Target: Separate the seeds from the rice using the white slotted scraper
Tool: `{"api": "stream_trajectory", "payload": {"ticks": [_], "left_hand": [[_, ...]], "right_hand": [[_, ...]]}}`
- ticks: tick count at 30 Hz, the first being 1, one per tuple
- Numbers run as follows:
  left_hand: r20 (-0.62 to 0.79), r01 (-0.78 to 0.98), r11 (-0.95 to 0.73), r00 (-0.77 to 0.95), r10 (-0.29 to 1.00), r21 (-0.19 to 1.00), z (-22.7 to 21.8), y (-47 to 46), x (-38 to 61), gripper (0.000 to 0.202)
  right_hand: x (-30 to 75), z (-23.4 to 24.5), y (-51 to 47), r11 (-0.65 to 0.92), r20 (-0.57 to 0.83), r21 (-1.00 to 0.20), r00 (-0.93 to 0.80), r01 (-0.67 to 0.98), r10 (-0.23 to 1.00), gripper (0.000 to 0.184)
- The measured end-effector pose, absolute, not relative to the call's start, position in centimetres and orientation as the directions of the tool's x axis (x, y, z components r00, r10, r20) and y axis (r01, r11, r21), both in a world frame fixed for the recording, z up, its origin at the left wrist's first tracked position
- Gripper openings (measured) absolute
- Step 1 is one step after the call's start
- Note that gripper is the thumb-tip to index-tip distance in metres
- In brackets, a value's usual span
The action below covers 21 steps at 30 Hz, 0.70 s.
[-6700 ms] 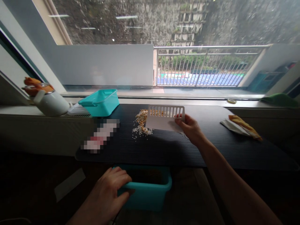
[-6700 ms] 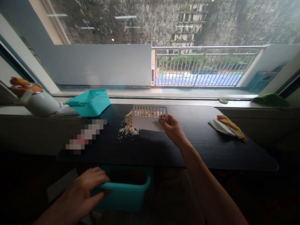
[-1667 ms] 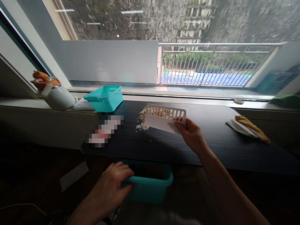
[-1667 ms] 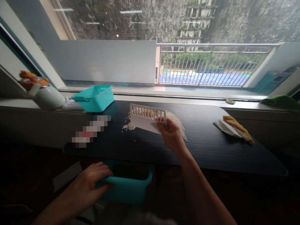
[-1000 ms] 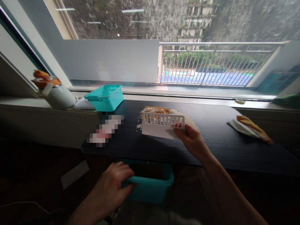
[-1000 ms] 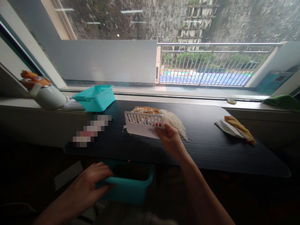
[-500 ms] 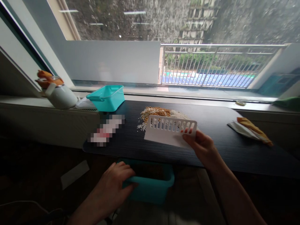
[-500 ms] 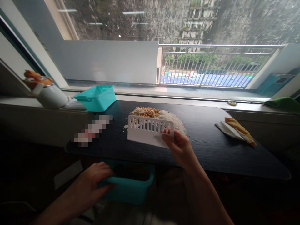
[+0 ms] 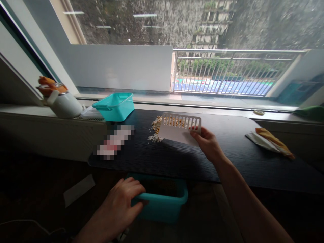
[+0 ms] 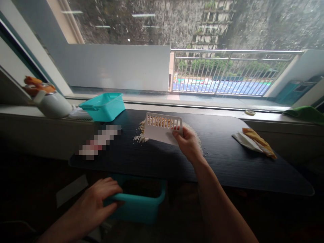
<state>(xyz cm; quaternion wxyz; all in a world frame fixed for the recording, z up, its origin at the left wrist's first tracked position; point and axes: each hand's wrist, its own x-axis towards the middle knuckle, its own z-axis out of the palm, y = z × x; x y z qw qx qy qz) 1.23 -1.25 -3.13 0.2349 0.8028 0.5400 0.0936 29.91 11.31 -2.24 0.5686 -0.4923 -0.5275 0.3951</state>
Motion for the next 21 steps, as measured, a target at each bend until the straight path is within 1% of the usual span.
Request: {"api": "stream_trajectory", "payload": {"ticks": [5,10,17,21], "left_hand": [[-0.105,0.822,-0.295,0.39,0.915,0.488,-3.2,-1.3,1.2,0.017],[-0.117,0.826,-0.285,0.385,0.915,0.486,-3.1,-1.3,1.2,0.018],[-0.114,0.821,-0.291,0.392,0.913,0.491,-3.3,-1.2,1.1,0.017],[-0.117,0.819,-0.283,0.387,0.915,0.499,-3.1,-1.2,1.2,0.016]], "right_hand": [[30.0,-2.2,12.6,0.245,0.256,-0.966,0.15,0.087,0.955,0.025],[30.1,-2.6,13.5,0.23,0.236,-0.97,0.076,0.082,0.969,0.021],[30.4,-1.8,11.5,0.156,0.156,-0.988,0.043,0.002,0.987,0.03],[30.4,-1.3,11.0,0.161,0.159,-0.986,0.072,-0.032,0.985,0.035]]}}
